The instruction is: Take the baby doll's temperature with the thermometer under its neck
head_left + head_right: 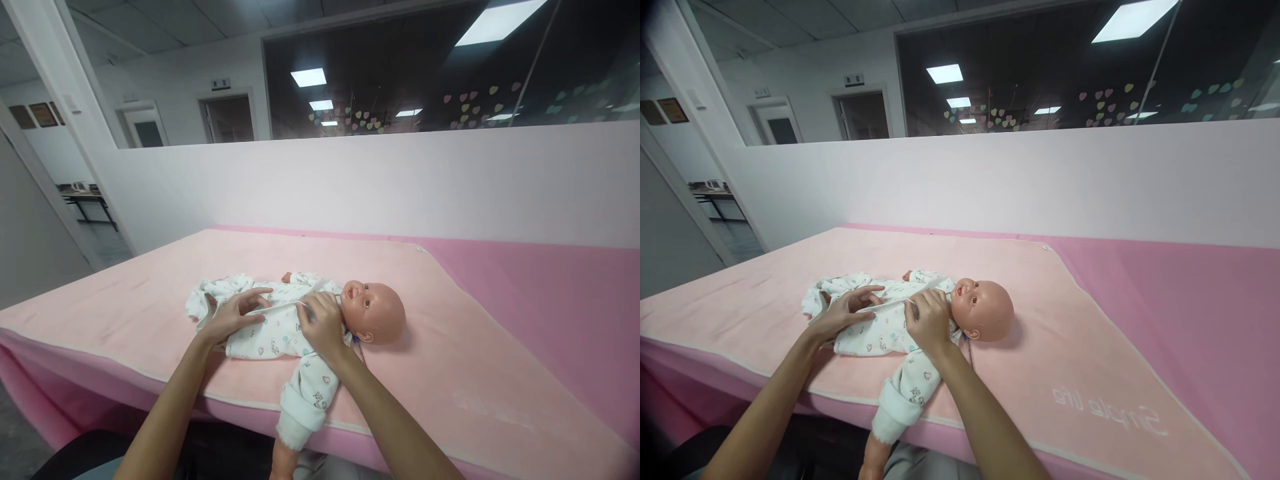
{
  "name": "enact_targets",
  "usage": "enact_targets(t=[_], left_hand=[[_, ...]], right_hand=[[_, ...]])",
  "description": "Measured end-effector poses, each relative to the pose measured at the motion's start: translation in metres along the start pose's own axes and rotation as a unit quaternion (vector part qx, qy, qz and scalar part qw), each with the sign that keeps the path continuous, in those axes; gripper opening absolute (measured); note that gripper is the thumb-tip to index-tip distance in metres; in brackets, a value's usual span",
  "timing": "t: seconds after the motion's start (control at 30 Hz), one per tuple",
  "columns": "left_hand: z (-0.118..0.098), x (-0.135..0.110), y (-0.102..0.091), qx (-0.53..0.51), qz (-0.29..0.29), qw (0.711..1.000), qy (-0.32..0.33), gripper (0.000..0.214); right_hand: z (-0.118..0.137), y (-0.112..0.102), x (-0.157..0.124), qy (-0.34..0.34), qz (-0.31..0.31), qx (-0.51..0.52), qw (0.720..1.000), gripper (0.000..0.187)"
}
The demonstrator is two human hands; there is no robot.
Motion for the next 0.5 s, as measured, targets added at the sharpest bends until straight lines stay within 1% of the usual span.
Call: enact_targets(t=[0.2,0.3,0.4,0.5], left_hand=[[-0.003,-0.002,0.0,0.019,-0.013,1.0,0.001,0.058],[-0.004,-0.003,-0.002,0.028,-0.019,0.999,-0.001,0.052],[0.0,-0.001,-0.006,0.018,-0.041,0.999,-0.008,0.046],[0.007,0.001,-0.008,-0.003,-0.057,0.998,-0.015,0.043]], right_hand=[[0.001,0.0,0.0,-0.004,0.003,-0.013,1.0,0.017],[0.001,0.0,-0.001,-0.004,0.002,-0.013,1.0,0.017],[0.0,0.001,-0.001,-0.002,0.004,-0.017,1.0,0.018],[0.007,0.001,0.005,-0.014,0.027,-0.035,0.999,0.014]])
Point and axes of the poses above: each hand's wrist, its own x-axis towards the middle knuckle, its own y-axis out of the palm, z = x × y, the point moved 8 cm from there along x, towards the middle knuckle, and after that the axes turned 5 degrees about -y, right-handed, at the moved point
